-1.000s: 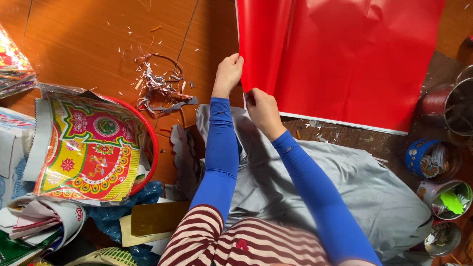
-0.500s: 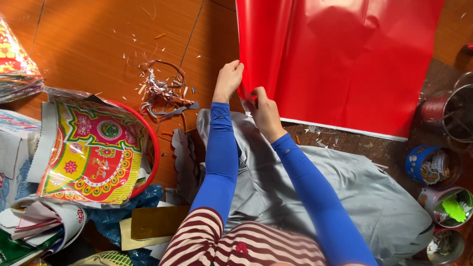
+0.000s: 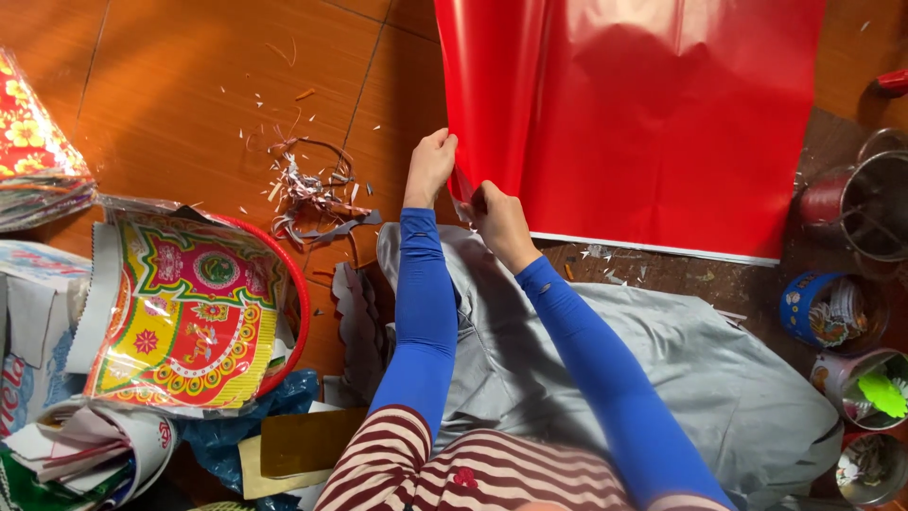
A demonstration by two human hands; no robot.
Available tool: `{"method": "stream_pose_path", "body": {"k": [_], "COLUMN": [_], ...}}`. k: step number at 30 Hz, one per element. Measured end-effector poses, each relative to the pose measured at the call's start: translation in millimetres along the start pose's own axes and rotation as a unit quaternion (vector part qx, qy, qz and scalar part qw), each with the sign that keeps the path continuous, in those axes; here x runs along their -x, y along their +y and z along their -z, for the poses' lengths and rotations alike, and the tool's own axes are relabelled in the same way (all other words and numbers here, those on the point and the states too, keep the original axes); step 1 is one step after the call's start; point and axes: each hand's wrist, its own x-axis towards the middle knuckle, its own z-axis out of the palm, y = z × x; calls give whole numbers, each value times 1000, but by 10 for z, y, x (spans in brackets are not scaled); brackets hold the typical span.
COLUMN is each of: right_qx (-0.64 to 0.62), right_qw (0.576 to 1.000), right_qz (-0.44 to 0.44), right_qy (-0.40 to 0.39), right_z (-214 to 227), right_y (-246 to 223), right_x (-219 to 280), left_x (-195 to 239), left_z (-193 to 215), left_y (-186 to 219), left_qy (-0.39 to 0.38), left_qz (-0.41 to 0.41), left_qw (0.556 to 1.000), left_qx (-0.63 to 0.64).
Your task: Folding and cutting large sheets of red and white paper into smaller pieces.
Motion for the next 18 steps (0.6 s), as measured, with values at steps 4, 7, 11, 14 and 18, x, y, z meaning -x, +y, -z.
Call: {"method": "stream_pose_path", "body": {"k": [4,7,11,14,18], "right_qx": [-36,-67,11,10,32], "right_qw": [999,997,997,997,985], "right_qz": [-8,-28,71,77,171], "right_qy": [-1,0,33,19,15], "right_z": [21,4,33,98,27], "right_y": [-4,160,65,-64,35], "right_x": [-5,-70,68,20,-6], "left_x": [-46,-149,-46,-79,-127], "left_z": [-25,-42,-59,-43,-42], "left_y": [-53,-36,-158,-64,-109], "left_qy": [5,7,-2,8,8], "left_qz": [-15,-5,-7,-18,-15], "left_qw": [1000,1000,999,999,999], "left_qx": [-15,-20,-35,-32,-39]}}
